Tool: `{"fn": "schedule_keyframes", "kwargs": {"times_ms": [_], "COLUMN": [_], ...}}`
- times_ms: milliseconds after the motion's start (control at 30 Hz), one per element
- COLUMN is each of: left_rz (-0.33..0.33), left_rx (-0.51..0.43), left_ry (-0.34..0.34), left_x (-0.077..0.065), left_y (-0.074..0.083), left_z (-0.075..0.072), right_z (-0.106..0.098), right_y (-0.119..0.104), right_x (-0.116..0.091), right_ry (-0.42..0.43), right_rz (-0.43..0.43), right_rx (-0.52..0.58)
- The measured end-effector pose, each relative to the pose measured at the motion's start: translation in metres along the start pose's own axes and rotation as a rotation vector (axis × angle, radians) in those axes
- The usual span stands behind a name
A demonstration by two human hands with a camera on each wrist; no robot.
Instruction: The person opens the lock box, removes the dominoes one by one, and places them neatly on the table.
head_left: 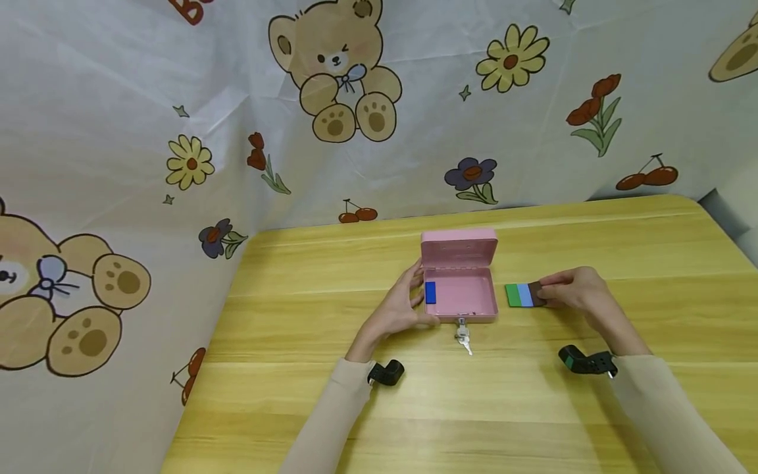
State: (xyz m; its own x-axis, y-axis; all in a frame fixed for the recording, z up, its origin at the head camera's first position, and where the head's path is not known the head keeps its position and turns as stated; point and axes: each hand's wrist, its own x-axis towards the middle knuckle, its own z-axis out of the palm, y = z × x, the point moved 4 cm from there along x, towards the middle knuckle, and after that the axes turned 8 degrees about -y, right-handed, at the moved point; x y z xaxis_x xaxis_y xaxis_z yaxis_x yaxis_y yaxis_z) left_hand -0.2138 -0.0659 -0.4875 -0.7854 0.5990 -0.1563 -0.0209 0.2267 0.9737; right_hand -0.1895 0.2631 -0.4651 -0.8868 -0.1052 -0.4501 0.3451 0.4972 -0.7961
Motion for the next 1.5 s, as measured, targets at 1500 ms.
{"fn": "schedule_keyframes", "kwargs": {"times_ms": [1500], "left_rz": [-0.025], "left_rx": [-0.012], "left_ry": [-0.007], "left_x": [-0.001], "left_y": [-0.001], "left_z": [-0.001], "right_z": [0.136], "right_y": [-0.095], "right_x": [0.023], "right_ry": [-0.236], "right_rz": [-0.094], "right_rx": [0.568]}}
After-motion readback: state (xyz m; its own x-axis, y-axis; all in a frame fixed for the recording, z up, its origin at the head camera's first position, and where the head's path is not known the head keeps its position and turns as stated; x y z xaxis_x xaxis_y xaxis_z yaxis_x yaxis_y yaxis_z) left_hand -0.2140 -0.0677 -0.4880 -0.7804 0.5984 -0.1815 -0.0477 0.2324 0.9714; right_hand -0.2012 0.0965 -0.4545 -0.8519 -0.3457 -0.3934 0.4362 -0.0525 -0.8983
